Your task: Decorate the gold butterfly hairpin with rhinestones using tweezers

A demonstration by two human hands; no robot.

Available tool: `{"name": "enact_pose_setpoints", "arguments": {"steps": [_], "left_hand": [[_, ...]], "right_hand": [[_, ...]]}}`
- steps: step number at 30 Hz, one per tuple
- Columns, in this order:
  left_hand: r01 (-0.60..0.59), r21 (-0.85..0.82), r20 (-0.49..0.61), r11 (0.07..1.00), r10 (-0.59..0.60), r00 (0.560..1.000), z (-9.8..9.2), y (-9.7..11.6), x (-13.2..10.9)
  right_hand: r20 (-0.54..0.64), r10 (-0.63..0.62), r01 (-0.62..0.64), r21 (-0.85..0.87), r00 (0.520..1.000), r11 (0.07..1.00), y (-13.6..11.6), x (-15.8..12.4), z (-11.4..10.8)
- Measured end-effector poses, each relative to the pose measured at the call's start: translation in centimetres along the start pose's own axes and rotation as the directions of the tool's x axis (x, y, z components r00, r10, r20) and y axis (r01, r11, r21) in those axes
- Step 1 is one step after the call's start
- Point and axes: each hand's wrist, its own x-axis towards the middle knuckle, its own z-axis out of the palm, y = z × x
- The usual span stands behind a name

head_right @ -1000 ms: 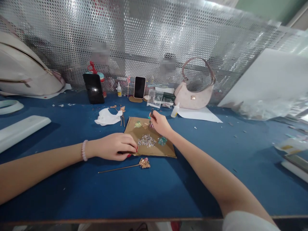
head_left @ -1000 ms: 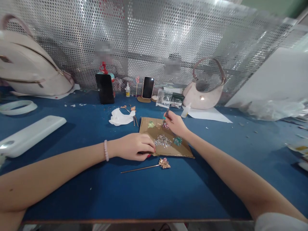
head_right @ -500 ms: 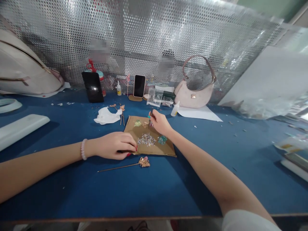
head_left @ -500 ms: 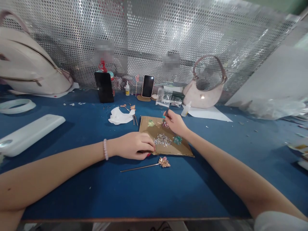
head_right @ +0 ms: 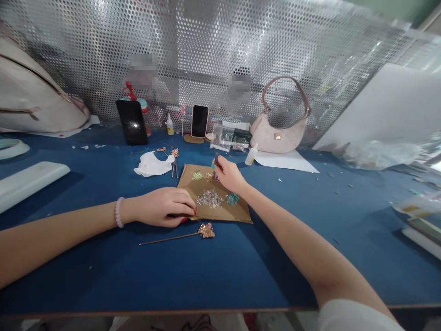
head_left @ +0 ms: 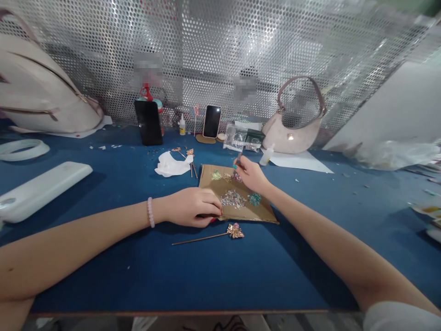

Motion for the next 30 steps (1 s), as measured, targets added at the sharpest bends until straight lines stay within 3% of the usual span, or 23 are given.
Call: {"name": "enact_pose_setpoints", "arguments": {"steps": [16,30], "left_hand": [[0.004,0.022,0.013,1.0,-0.004,1.0,0.12,-0.13,-0.1],[0.011,0.019,0.019,1.0,-0.011,1.0,0.22,-0.16,-0.14]], "right_hand": [[0.073,0.001,-0.003,0.024,0.997,1.0,0.03,-0.12,-0.08],[0.059,0.013,-0.014,0.022,0.998,1.0,-0.02,-0.15,0.07]]}}
